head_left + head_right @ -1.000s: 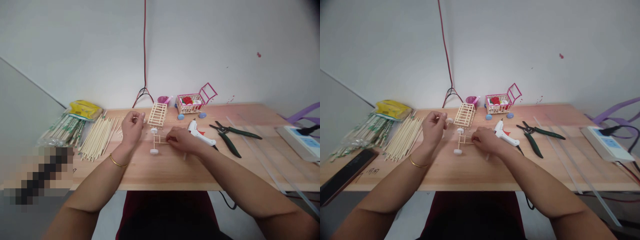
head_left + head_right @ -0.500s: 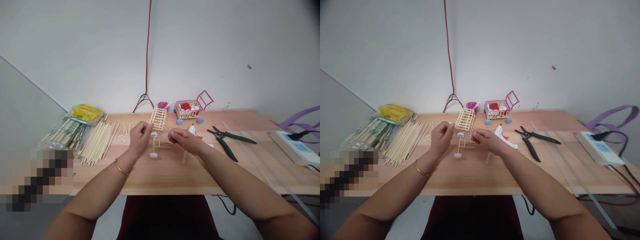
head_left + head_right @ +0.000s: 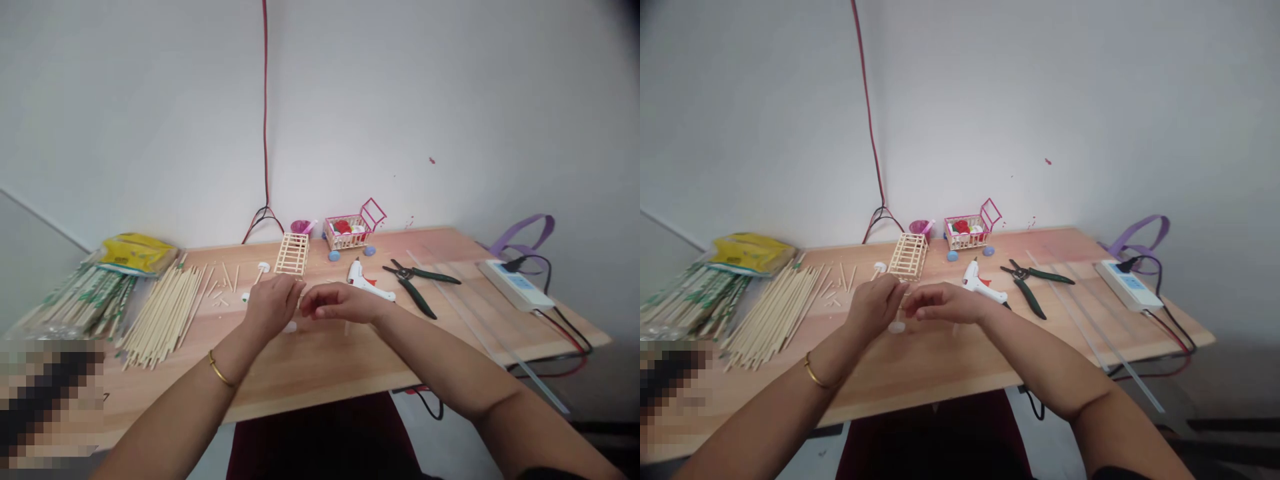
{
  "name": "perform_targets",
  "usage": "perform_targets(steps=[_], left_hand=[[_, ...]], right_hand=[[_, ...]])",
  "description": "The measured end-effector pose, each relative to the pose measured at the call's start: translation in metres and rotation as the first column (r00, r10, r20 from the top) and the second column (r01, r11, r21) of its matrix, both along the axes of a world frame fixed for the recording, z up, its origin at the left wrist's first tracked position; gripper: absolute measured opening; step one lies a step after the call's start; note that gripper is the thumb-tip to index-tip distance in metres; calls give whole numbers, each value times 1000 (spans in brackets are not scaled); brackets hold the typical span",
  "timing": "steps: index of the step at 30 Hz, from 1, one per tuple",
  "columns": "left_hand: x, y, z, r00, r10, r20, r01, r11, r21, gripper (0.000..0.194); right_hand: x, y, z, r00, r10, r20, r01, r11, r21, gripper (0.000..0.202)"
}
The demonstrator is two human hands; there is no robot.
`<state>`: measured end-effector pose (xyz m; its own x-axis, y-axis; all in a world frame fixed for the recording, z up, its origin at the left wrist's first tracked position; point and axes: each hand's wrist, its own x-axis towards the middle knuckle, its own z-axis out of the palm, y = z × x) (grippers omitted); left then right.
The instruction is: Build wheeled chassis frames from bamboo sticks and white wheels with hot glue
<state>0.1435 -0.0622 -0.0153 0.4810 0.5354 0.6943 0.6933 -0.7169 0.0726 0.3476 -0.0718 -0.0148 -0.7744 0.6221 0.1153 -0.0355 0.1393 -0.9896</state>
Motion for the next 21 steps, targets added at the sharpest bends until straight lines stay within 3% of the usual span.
perform_targets(steps=[5,10,14,16,19,21], left_hand=[[0,1,-2,987,-155,35,155,988,-2,35],[5,-11,2,958,-222,180,228,974,-10,37],[8,-13,1,946,-279,165,287,958,-25,35],[8,-11,-2,950,-272,150,280,960,-31,34],[7,-7,-4,966,-180,184,196,978,-73,34],[5,-4,-3,962,-99,254,133,984,-120,34]], right_hand=[[0,-4,3,974,85,208,-104,991,80,22],[-1,-9,6,972,-5,235,-26,991,129,22],[-1,-8,6,963,-62,261,-6,968,252,18],[1,-7,7,954,-8,300,-87,949,303,16],[10,-6,12,892,202,404,-313,922,230,14],[18,-4,18,853,169,494,-315,921,228,16]])
